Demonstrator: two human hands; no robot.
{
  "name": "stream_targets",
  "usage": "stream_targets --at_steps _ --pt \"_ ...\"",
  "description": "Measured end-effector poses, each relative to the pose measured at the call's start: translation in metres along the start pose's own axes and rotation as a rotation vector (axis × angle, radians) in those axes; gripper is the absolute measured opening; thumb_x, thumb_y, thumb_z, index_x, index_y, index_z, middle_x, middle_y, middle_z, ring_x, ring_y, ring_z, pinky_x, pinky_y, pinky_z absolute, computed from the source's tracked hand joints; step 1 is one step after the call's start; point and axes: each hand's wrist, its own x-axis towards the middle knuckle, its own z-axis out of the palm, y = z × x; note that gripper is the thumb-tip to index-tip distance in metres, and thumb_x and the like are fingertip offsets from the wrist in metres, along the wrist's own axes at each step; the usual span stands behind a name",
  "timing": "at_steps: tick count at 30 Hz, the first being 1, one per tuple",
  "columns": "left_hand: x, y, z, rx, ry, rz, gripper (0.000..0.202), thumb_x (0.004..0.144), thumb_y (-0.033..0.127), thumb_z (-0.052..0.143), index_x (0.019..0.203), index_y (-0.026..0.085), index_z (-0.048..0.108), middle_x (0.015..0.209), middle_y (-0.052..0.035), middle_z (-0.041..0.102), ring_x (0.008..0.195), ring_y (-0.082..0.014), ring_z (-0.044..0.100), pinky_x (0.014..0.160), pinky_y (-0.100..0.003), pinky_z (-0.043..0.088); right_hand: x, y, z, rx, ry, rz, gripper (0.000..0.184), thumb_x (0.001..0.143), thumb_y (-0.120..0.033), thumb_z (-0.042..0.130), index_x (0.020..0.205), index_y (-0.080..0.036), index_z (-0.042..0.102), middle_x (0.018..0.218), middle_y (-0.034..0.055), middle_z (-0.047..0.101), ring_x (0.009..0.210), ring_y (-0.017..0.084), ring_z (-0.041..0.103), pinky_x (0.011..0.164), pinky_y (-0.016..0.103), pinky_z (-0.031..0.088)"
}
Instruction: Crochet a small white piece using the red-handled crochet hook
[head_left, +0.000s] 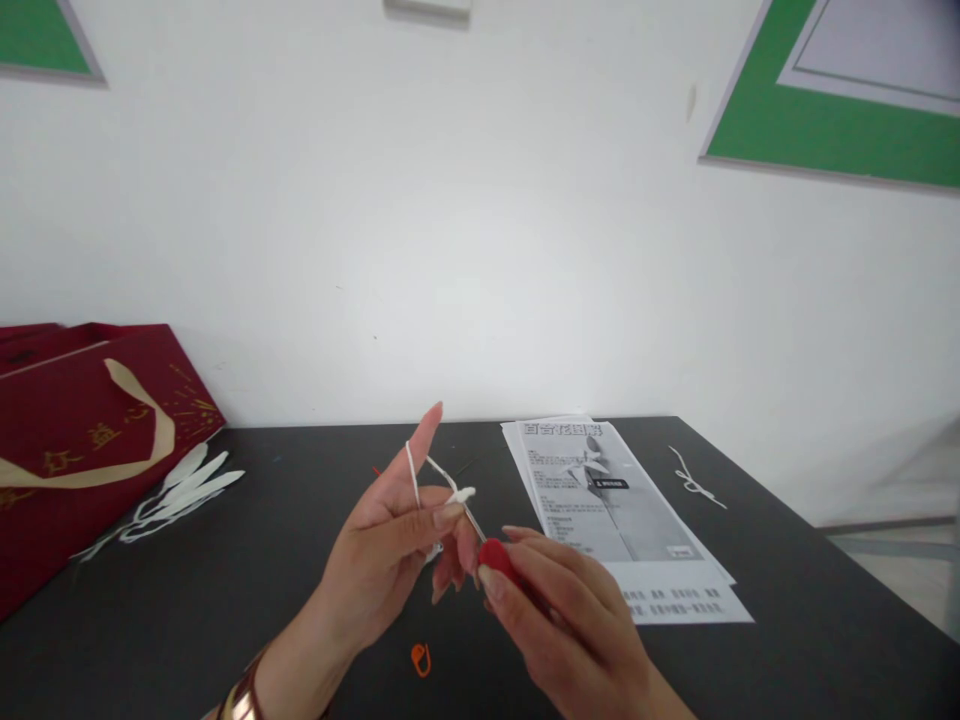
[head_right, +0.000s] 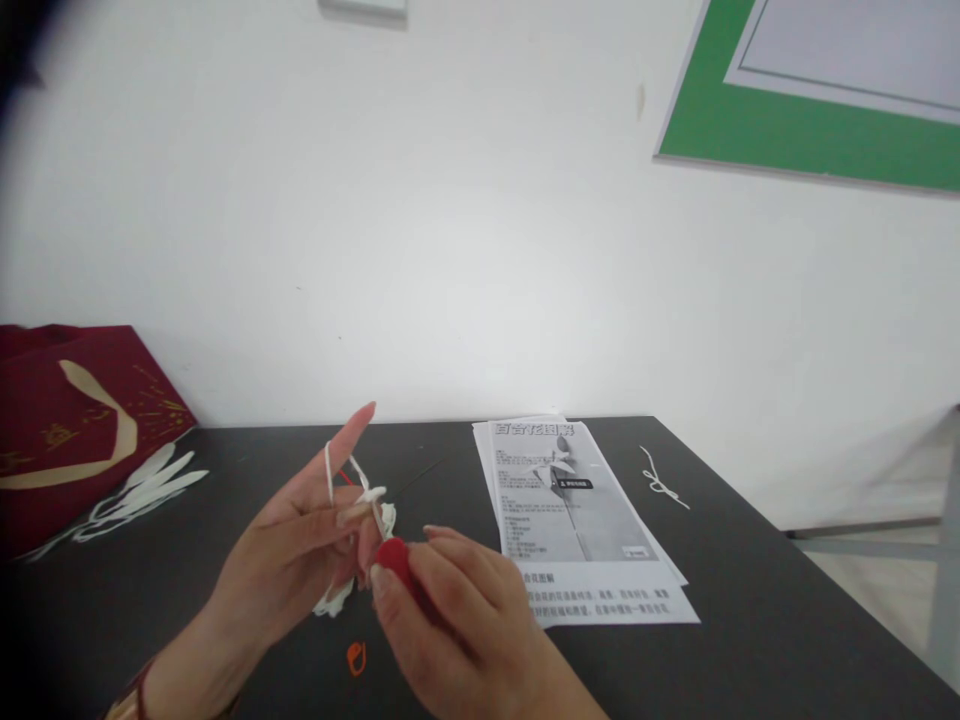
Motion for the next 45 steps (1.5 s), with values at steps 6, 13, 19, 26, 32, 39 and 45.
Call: stream_targets --at_steps 6,13,19,26,32,39,45 --pt "-0.005 0.007 0.002 0.284 -0.050 0.112 0.078 0.095 0.016 0.047 0.148 0.042 -0.003 0.072 0.0003 0.069 0.055 -0.0093 0.054 0.052 -0.018 0.043 0.003 -0.006 -0.002 -0.090 -0.023 -0.052 0.019 0.082 -0.008 0.064 0.101 -0.011 0.067 0.086 0.0085 0.075 0.084 0.016 0.070 0.089 0.031 0.058" --pt "-0.007 0.010 -0.007 0.661 -0.090 0.177 0.075 0.096 0.022 0.045 0.149 0.036 -0.006 0.073 0.0016 0.063 0.058 -0.0096 0.047 0.054 -0.019 0.041 -0.005 -0.004 0.000 0.122 0.022 0.110 0.034 0.083 -0.001 0.053 0.115 -0.011 0.061 0.093 0.0114 0.073 0.087 0.018 0.068 0.070 0.028 0.059" --pt "-0.006 0.014 -0.009 0.675 -0.045 0.037 0.078 0.094 0.029 0.049 0.150 0.034 -0.005 0.070 0.0007 0.065 0.050 -0.0089 0.044 0.045 -0.018 0.036 -0.002 -0.003 0.000 0.357 0.051 0.258 0.045 0.077 0.006 0.056 0.117 -0.015 0.061 0.085 0.0098 0.070 0.070 0.017 0.062 0.054 0.028 0.053" --pt "-0.005 0.018 -0.010 0.575 -0.030 -0.033 0.079 0.092 0.028 0.052 0.151 0.030 0.000 0.065 -0.0011 0.068 0.042 -0.0074 0.043 0.041 -0.016 0.035 0.002 -0.003 -0.009 0.411 0.052 0.349 0.036 0.079 0.001 0.058 0.108 -0.018 0.064 0.080 0.0075 0.069 0.063 0.016 0.061 0.051 0.027 0.050" --pt "-0.004 0.016 -0.013 0.525 -0.069 -0.053 0.077 0.091 0.027 0.054 0.151 0.028 0.007 0.061 -0.0009 0.067 0.038 -0.0063 0.040 0.038 -0.015 0.032 -0.001 0.007 -0.013 0.577 0.077 0.487 0.026 0.084 -0.009 0.059 0.104 -0.021 0.068 0.078 0.0068 0.070 0.066 0.018 0.065 0.053 0.028 0.051" --pt "-0.004 0.017 -0.013 0.367 -0.115 -0.149 0.079 0.085 0.023 0.060 0.151 0.024 0.017 0.053 0.0009 0.064 0.035 -0.0052 0.035 0.034 -0.014 0.023 0.000 0.018 -0.014 0.905 0.115 0.683 0.013 0.089 -0.021 0.060 0.097 -0.021 0.070 0.073 0.0044 0.067 0.061 0.016 0.061 0.052 0.029 0.049" --pt "-0.004 0.012 -0.016 0.211 -0.166 -0.218 0.078 0.082 0.017 0.061 0.149 0.026 0.023 0.052 0.0014 0.065 0.032 -0.0045 0.035 0.032 -0.013 0.023 0.005 0.024 -0.016 1.022 0.110 0.790 0.012 0.087 -0.025 0.063 0.088 -0.019 0.073 0.066 0.0028 0.064 0.055 0.014 0.059 0.047 0.026 0.046"
